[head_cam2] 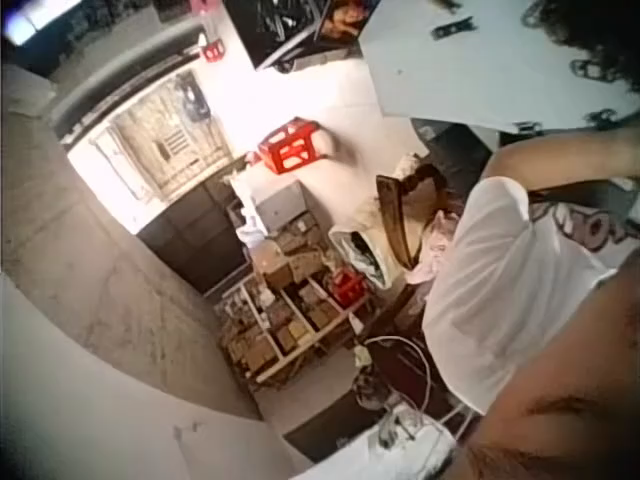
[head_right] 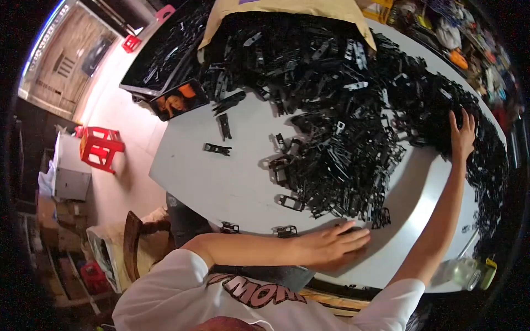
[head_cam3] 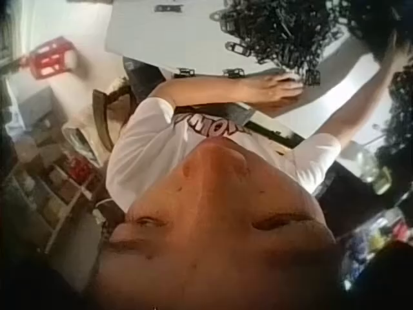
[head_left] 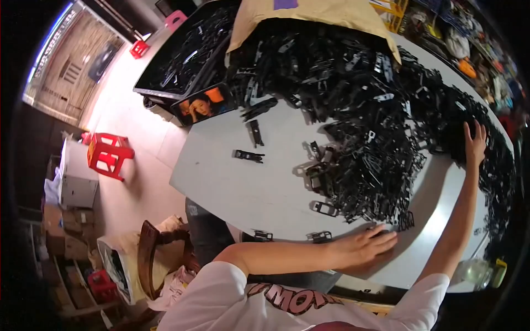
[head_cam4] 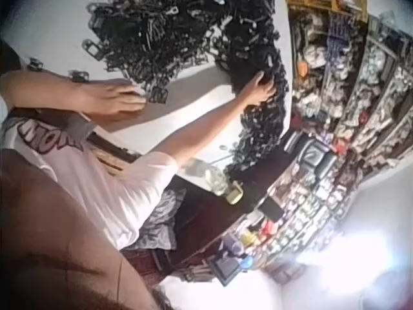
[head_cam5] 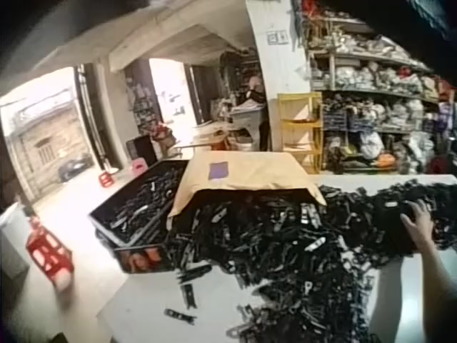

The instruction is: Assembling small black plastic clips by snapping two components together.

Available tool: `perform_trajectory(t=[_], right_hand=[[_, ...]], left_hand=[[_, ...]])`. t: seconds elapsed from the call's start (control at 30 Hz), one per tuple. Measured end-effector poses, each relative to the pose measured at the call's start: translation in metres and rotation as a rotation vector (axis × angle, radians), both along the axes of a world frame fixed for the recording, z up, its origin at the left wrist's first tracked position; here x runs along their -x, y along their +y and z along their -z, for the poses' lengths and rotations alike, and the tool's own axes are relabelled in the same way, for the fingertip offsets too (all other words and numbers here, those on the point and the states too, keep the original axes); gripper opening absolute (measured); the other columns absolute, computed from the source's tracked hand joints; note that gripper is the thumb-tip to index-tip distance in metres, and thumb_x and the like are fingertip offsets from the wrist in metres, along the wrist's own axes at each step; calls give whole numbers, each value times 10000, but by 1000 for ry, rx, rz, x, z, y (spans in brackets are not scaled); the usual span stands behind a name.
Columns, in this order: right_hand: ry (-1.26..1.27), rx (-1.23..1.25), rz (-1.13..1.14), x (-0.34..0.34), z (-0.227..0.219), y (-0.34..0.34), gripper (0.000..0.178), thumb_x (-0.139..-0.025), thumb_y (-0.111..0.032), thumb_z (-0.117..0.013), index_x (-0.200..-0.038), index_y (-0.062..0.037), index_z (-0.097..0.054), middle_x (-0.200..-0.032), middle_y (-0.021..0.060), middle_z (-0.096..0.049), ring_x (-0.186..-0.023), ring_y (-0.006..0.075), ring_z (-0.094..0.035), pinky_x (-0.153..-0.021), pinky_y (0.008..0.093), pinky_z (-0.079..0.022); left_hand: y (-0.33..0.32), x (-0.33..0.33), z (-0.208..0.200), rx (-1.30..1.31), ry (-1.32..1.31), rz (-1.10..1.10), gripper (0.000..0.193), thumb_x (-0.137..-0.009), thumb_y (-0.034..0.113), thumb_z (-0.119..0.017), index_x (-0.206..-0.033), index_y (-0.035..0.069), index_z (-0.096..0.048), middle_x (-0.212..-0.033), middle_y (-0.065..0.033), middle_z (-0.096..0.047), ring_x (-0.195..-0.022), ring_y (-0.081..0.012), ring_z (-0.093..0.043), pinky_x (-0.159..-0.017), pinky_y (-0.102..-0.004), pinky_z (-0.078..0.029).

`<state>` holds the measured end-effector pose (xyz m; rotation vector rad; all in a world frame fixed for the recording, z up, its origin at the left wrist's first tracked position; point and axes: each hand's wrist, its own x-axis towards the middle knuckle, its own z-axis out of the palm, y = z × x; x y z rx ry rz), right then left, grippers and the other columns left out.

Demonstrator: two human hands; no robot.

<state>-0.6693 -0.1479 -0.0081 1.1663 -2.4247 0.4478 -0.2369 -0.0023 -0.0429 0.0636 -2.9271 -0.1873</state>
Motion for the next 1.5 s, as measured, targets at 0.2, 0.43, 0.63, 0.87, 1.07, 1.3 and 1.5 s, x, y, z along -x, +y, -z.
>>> perform_trajectory(t=[0.2,0.43,0.63,0.87,1.07,1.3,1.5], right_hand=[[113,-296,-181,77,28,12,751,-837,-666,-462,-1347,-115,-476,-1466,128,-332,-1344,315,-309,-1115,443,-186],[-110,-215,-287,-15,-4,50,542,-866,-450,-589,-1211,-32,-583,-1434,187,-366,-1319,328,-357,-1063,380,-294],[-338,-98,-366,-49,2,102,566,-835,-475,-628,-1204,-46,-593,-1293,142,-518,-1193,293,-505,-971,353,-395],[-381,-11,-389,-142,-2,141,472,-842,-385,-653,-1130,-12,-623,-1224,138,-557,-1158,291,-518,-972,333,-389],[-559,115,-324,-198,-10,184,413,-870,-314,-633,-1204,-71,-608,-1336,153,-492,-1247,294,-453,-1022,355,-349],[-511,249,-388,-266,16,201,419,-879,-243,-616,-1254,-62,-566,-1353,164,-478,-1289,285,-403,-1054,365,-301],[-343,371,-321,-321,35,181,441,-873,-308,-614,-1255,-94,-561,-1326,190,-475,-1227,360,-417,-1035,437,-300]], left_hand=[[-9,19,-10,-239,41,32,429,-860,166,-468,-1279,89,-523,-1450,-158,-304,-1387,-324,-219,-1126,-535,-176],[-38,47,-1,-264,34,-46,547,-944,464,-364,-1400,162,-384,-1526,-143,-180,-1425,-272,-126,-1130,-548,-42],[-53,51,7,-245,179,-193,512,-902,432,-454,-1322,141,-492,-1460,-141,-325,-1374,-271,-251,-1130,-529,-91],[-49,30,-11,209,344,-331,410,-821,279,-568,-1185,89,-578,-1380,-162,-421,-1314,-290,-347,-1098,-537,-206],[-27,-134,-48,-124,174,-477,796,-731,440,-692,-1422,271,-336,-1518,-165,-168,-1386,-381,-159,-1031,-657,-174],[-36,-110,-36,-187,121,-655,955,-661,564,-726,-1453,357,-234,-1528,-197,-56,-1372,-485,-73,-938,-762,-200],[-74,-51,-14,-97,236,-731,838,-756,590,-630,-1456,296,-275,-1532,-186,-87,-1376,-481,-80,-990,-730,-160]])
